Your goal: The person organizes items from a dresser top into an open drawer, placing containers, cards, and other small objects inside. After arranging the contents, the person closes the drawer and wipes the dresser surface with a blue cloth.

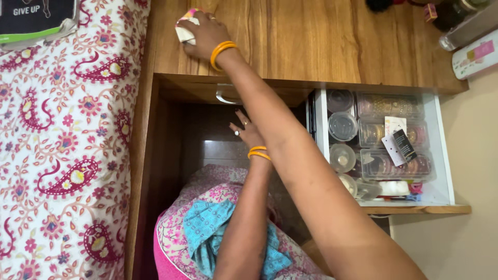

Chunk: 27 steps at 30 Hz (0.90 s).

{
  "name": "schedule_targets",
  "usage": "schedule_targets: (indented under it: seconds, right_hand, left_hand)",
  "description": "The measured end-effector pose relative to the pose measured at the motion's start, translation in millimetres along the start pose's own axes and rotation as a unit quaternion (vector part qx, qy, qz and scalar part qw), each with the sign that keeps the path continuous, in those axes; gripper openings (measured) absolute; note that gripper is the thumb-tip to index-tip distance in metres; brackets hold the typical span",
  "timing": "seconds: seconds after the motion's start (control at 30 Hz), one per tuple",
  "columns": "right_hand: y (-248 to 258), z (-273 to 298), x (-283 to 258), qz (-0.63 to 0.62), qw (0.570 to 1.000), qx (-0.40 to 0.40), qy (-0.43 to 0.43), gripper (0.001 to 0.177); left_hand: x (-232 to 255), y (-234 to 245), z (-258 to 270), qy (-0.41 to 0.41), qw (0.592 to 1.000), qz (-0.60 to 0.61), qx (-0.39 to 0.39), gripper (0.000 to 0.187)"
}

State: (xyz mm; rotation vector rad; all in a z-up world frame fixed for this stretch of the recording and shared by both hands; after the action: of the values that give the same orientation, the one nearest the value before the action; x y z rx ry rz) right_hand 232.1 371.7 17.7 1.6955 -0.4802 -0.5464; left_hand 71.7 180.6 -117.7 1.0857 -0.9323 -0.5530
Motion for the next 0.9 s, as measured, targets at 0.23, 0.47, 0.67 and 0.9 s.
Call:
schedule_targets:
  seconds: [0.23, 0.47, 0.67, 0.9]
  right_hand:
    - [21.6, 52.3, 51.5, 0.021, 0.999, 0.036, -0.015, 0.062]
    - [51.2, 160.9, 145.1, 0.039, 0.995, 0.079, -0.036, 0.060]
    - [83.7, 244.4, 223.7, 0.049, 0.990, 0.108, -0.075, 0.062]
    - [103.9, 279.8, 225.0, 0.067, 0.996, 0.059, -0.016, 0.091]
  left_hand:
    - [33.5, 92.4, 37.8, 0.001, 0.998, 0.058, -0.028, 0.072]
    - [56.2, 117.8, 56.6, -0.017, 0.987, 0.141, -0.068, 0.085]
    - [85.2, 106.7, 65.1, -0.060, 0.969, 0.229, -0.067, 0.081]
    - [123.3, 76.7, 62.6, -0.106, 0.937, 0.331, -0.036, 0.076]
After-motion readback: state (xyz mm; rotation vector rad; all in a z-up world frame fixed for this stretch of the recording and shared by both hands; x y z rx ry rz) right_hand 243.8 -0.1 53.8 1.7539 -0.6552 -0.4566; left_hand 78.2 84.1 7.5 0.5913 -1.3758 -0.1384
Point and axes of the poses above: each hand's wrist, its own z-axis away from the middle knuckle, its own y-axis out of the back of the hand, x = y × z, the point moved 7 cm from there along -z, towards the middle knuckle, and after that the axes turned 10 degrees about z, right-handed, at the moved point
